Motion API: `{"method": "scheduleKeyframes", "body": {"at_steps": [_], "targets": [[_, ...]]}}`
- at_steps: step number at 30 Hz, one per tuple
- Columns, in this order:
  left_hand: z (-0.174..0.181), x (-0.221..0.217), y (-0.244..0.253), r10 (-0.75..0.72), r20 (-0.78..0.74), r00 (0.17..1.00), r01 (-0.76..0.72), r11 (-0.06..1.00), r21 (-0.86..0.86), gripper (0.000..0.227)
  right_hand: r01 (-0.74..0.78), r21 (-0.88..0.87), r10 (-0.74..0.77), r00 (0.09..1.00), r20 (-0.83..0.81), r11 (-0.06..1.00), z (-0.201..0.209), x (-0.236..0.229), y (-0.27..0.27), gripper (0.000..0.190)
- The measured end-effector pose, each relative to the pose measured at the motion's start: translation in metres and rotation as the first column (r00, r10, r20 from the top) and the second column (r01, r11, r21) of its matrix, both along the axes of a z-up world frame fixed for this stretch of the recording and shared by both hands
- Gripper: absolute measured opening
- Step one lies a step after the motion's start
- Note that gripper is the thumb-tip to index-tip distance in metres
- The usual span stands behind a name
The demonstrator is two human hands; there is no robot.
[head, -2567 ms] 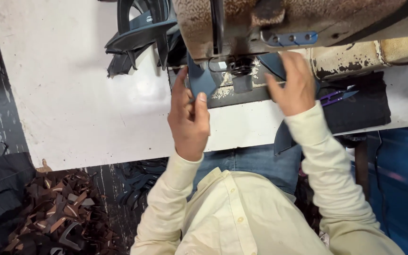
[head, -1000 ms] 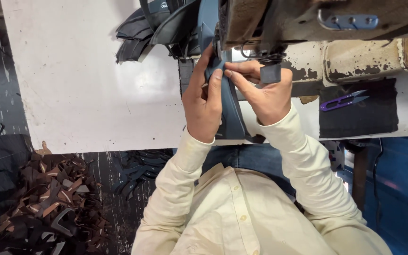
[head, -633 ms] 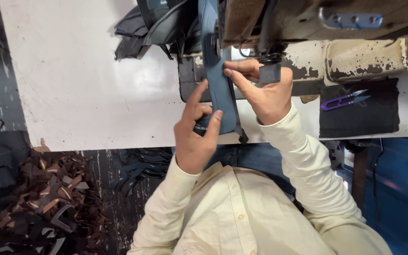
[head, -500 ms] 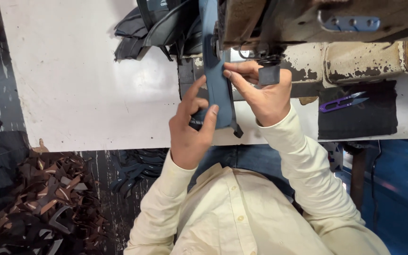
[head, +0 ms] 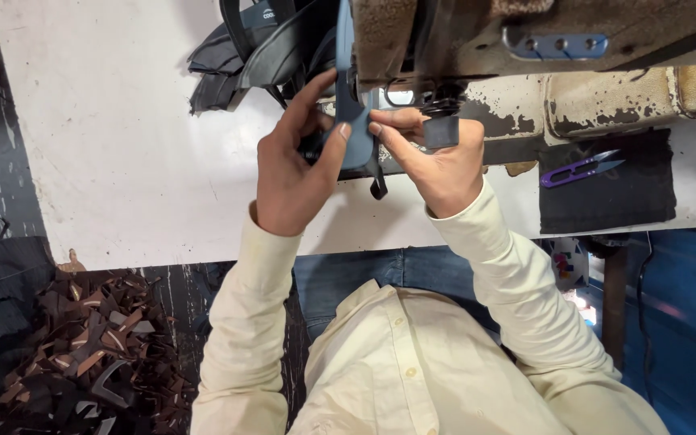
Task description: Stitching upper components of shoes using an industrial sewing machine.
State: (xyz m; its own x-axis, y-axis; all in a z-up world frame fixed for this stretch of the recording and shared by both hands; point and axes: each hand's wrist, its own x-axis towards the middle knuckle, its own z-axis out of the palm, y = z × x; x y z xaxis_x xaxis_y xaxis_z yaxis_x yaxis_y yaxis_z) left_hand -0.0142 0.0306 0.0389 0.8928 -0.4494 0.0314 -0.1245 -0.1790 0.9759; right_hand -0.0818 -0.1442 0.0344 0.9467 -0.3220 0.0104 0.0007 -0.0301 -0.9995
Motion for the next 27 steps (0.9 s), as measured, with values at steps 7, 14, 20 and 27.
{"method": "scheduleKeyframes", "body": {"at_steps": [7, 14, 20, 27], "targets": [[-0.016, 0.018, -0.004, -0.012, 0.069, 0.998, 0.015, 0.999, -0.035, 0.052, 0.033, -0.018, -0.034, 0.997, -0.064, 0.999, 0.005, 0.001, 0.003, 0.017], [-0.026, 0.037, -0.013, -0.032, 0.129, 0.991, 0.042, 0.996, -0.073, 0.052, 0.007, -0.034, -0.007, 1.0, 0.002, 0.999, 0.001, 0.0, -0.008, 0.012], [-0.02, 0.046, -0.019, -0.037, 0.215, 0.976, 0.06, 0.993, -0.101, 0.047, 0.013, 0.034, -0.012, 0.999, -0.03, 0.999, -0.012, -0.003, -0.014, 0.012], [-0.034, 0.035, -0.015, -0.215, -0.153, 0.965, 0.145, 0.917, -0.372, 0.027, 0.102, -0.066, -0.096, 0.991, 0.091, 0.993, -0.026, -0.014, -0.04, 0.014]]}}
